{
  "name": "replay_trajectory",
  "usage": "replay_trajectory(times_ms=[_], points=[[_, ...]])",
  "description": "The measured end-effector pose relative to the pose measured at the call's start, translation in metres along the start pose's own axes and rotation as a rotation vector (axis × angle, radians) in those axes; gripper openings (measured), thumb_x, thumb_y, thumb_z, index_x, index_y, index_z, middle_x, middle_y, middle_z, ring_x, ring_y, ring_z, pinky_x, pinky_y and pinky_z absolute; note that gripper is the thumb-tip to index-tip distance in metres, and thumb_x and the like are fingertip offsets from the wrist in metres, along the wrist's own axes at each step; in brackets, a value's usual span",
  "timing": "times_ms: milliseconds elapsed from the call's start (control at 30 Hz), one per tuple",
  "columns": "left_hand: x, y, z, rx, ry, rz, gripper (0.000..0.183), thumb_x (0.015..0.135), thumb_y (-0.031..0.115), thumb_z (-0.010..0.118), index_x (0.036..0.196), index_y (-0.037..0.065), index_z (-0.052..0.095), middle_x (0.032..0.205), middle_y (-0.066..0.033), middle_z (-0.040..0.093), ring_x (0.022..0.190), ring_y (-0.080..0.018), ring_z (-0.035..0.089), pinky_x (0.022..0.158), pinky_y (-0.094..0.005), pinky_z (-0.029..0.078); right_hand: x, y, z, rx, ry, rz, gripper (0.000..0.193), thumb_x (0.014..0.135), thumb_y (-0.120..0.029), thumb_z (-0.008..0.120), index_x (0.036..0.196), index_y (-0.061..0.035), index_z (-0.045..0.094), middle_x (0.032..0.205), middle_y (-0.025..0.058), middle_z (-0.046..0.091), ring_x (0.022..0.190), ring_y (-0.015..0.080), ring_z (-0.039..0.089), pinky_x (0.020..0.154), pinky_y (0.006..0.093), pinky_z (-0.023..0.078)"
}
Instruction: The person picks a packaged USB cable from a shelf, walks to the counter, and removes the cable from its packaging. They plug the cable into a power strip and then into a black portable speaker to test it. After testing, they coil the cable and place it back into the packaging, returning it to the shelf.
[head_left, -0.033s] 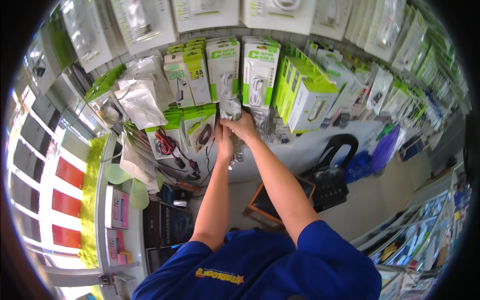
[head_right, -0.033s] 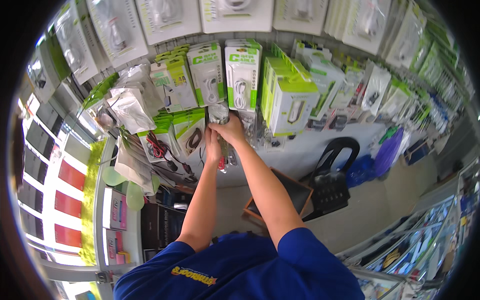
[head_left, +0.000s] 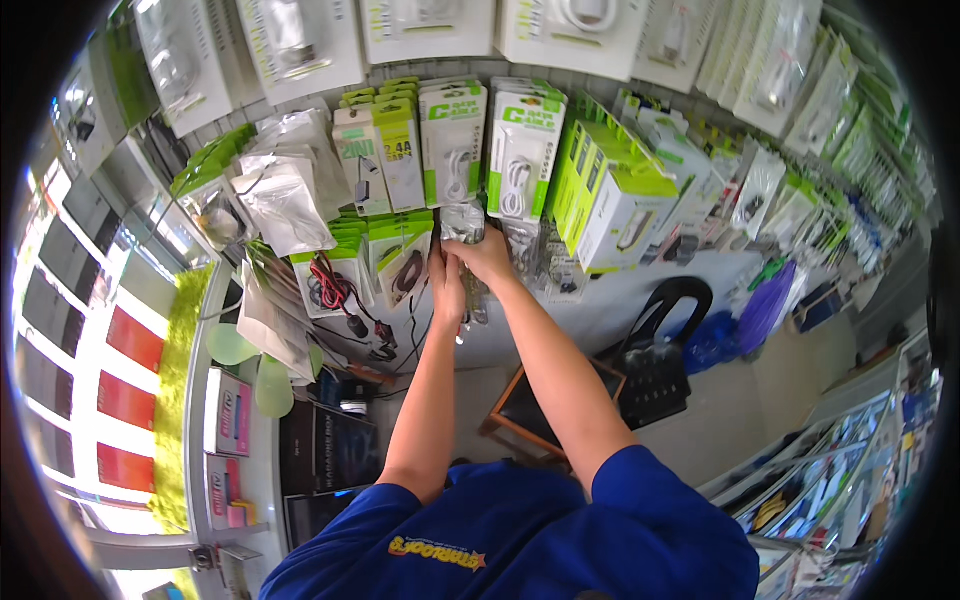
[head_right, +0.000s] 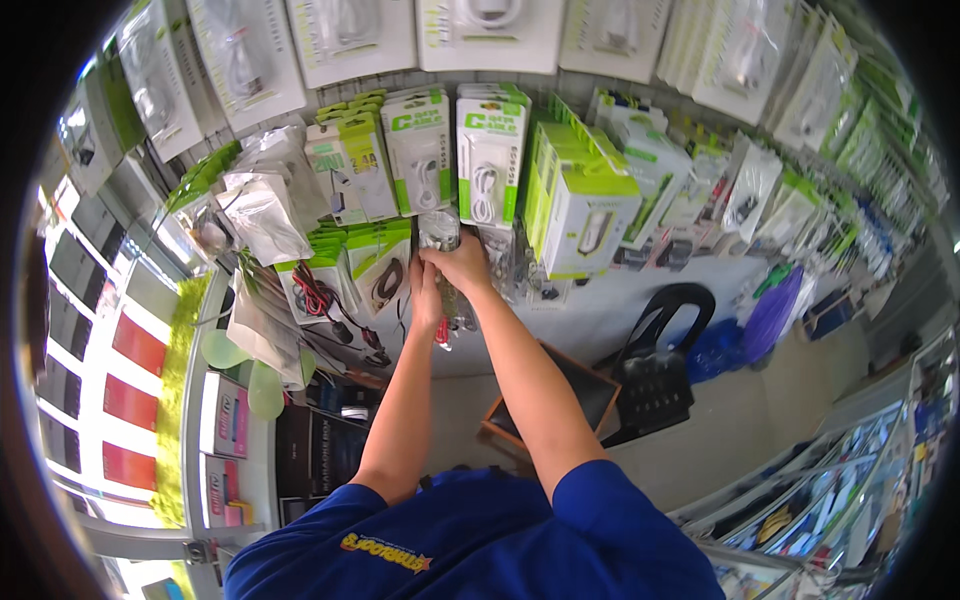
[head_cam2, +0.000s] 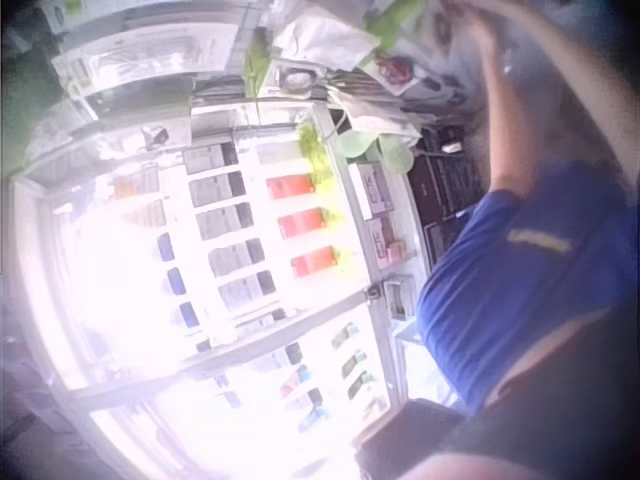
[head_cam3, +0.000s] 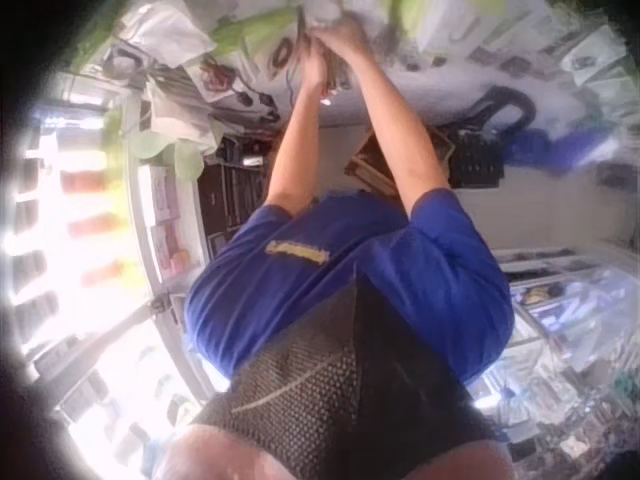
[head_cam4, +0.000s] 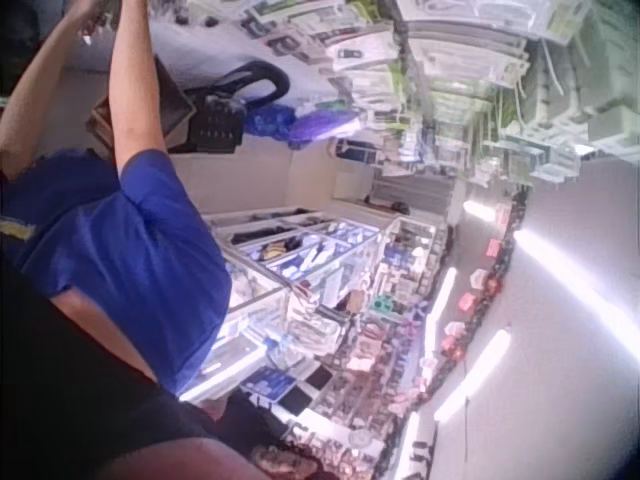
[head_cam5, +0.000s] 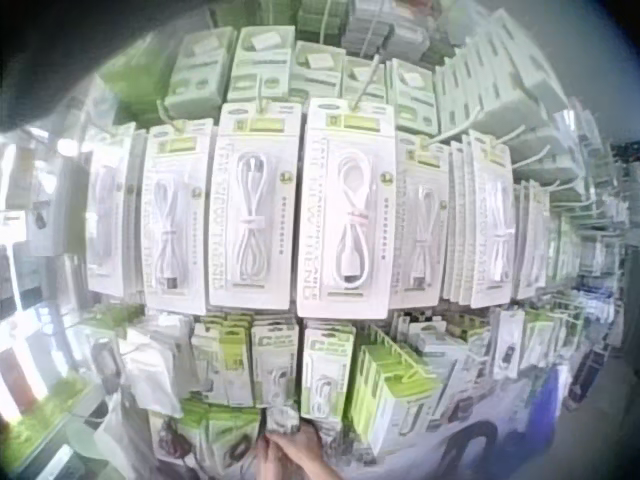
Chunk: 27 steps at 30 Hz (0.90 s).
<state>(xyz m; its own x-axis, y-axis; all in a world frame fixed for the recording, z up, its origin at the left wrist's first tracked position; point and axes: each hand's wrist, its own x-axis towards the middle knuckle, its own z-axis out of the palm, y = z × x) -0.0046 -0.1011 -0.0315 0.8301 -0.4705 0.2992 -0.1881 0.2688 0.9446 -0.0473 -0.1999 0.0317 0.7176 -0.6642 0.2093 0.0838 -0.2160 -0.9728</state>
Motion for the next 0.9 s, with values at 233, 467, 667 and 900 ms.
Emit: replay_trajectory(times_ms=[233,467,667,900], points=[[0.006,-0.006,0.004,0.105,0.089,0.044,0.06,0.106,0.038,0.06,0.145,-0.007,0.047,0.142,-0.0259,0.053,0.13,-0.0354,0.053,0.114,-0.0425,0.039,0.004,-0.019,-0.006,-0.1,0.002,-0.091,0.04,0.076,-0.024,0.081,0.107,0.0011,0.074,0.095,0.0138,0.079,0.086,0.0244,0.075,0.082,0.0382,0.057],[-0.03,0.03,-0.006,0.187,0.067,-0.084,0.084,0.098,0.048,0.071,0.15,-0.009,0.036,0.135,-0.0284,0.059,0.126,-0.0373,0.061,0.109,-0.0428,0.046,-0.012,-0.026,-0.005,-0.127,0.047,-0.062,0.037,0.077,-0.022,0.079,0.104,0.0026,0.074,0.092,0.0138,0.078,0.083,0.0234,0.074,0.079,0.0385,0.057],[-0.046,0.072,-0.028,0.271,-0.104,-0.216,0.098,0.091,0.056,0.077,0.149,-0.012,0.036,0.127,-0.03,0.064,0.117,-0.0352,0.066,0.101,-0.0434,0.052,-0.03,-0.051,-0.011,-0.082,0.021,0.03,0.031,0.08,-0.015,0.08,0.104,0.0042,0.075,0.092,0.0099,0.078,0.079,0.0194,0.073,0.075,0.0349,0.057],[-0.066,0.11,-0.046,0.104,-0.335,-0.434,0.101,0.086,0.051,0.083,0.146,-0.015,0.036,0.126,-0.0295,0.066,0.116,-0.0297,0.068,0.101,-0.0392,0.053,-0.036,-0.084,-0.026,0.118,-0.139,0.265,0.026,0.084,-0.013,0.078,0.104,0.0028,0.075,0.094,0.0097,0.077,0.079,0.0189,0.073,0.073,0.0333,0.058]])
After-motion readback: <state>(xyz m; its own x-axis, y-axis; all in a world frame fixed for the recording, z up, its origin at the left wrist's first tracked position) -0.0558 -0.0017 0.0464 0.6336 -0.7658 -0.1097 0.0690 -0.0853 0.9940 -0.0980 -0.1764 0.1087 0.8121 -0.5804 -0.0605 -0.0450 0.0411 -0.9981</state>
